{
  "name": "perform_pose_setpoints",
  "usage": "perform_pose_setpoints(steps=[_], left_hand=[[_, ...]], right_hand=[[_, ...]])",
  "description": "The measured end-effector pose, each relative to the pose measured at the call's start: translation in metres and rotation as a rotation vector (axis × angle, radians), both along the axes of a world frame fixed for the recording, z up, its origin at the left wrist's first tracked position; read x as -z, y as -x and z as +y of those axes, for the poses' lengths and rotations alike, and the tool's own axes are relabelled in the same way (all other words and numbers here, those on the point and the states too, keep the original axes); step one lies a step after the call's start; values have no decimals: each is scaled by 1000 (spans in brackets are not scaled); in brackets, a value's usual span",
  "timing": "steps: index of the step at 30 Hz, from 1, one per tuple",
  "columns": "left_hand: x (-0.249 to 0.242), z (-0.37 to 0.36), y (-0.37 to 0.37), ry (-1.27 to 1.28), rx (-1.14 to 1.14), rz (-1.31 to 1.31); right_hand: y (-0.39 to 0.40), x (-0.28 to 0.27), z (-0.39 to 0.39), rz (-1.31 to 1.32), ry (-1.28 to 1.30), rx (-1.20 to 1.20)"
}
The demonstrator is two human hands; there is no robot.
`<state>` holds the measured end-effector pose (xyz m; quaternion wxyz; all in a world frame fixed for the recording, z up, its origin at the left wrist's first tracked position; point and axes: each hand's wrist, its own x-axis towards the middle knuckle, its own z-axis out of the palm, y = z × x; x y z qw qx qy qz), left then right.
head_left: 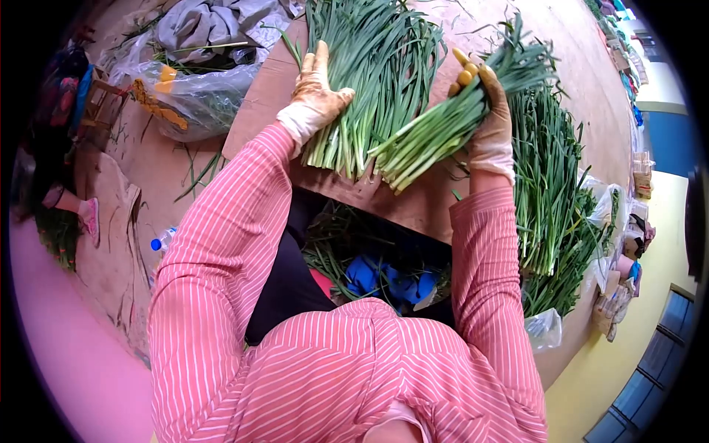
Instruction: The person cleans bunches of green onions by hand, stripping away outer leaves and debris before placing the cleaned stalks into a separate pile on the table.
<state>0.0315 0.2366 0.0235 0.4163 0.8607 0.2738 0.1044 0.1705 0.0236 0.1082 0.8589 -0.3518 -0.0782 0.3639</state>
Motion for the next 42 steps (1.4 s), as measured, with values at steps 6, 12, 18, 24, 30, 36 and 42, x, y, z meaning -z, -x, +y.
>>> perform_pose_setpoints(steps=[6, 12, 18, 24, 30, 36, 42], left_hand=[[14, 16, 12, 95, 91, -198], [9, 18, 20, 183, 150, -275], [5, 15, 23, 352, 138, -348], [17, 7, 15, 134, 114, -359], [9, -12, 8, -234, 50, -256], [2, 2, 6, -213, 13, -367], [13, 30, 12, -361, -284, -244]], right_hand=[[-20, 36, 39, -37, 131, -99], [-6, 55, 77, 63, 198, -246], [20, 52, 105, 96, 228, -222], [19, 65, 112, -562, 439, 96], [-1, 90, 100, -1484, 1302, 571], [-7, 64, 46, -1533, 1081, 677], [28, 81, -39, -1652, 1172, 331]])
